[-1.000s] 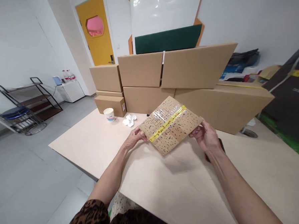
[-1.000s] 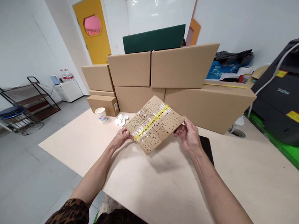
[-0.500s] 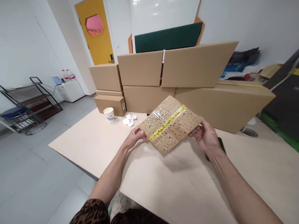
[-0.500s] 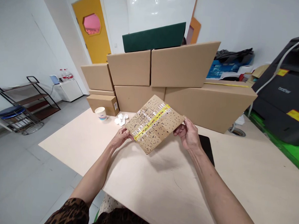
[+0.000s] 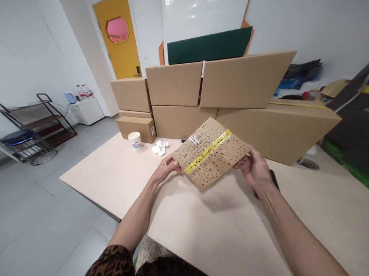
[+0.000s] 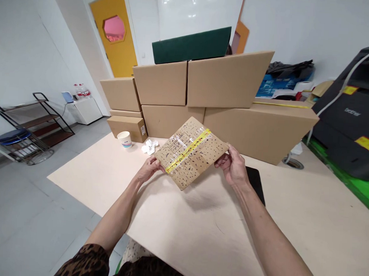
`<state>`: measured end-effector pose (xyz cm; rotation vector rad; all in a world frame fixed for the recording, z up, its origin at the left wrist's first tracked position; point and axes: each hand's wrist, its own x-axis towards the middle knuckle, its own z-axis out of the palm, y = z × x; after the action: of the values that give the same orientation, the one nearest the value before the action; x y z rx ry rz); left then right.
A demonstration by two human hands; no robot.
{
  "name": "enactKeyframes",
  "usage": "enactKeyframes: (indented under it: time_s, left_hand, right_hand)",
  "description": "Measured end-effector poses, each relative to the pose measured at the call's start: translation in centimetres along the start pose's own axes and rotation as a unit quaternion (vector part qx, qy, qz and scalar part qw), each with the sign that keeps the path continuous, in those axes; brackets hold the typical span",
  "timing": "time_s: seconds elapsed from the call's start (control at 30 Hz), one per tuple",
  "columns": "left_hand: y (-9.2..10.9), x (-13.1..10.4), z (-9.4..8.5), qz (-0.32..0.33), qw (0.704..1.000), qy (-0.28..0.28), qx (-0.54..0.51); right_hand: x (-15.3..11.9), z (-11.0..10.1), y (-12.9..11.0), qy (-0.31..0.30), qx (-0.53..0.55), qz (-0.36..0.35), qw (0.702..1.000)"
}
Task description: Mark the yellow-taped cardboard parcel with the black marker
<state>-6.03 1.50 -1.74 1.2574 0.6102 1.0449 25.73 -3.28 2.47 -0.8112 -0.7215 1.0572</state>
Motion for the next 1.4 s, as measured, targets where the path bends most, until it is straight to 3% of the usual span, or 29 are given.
enactKeyframes:
  time_s: [0.43,0.77,1.07,1.4]
  left_hand:
    - [0.2,0.0,0.0,0.005,1.000,-0.010,0.000]
    - [0.3,-0.2,0.1,0.017,1.000,-0.024,0.010]
    - [-0.1,-0.2,0.0,0.021,0.999,-0.012,0.029]
    - [-0.2,0.0,-0.8,0.028,0.999,0.011,0.044]
  right_hand:
    - [0.1,-0.2,0.1,-0.006,-0.008,-0.016,1.000]
    - [0.2,0.0,0.0,0.027,0.012,0.003,1.000]
    - [0.3,-0.7,0.4,0.005,-0.008,-0.014,1.000]
    - [-0.6,1.3,0.0,0.012,0.010,-0.022,1.000]
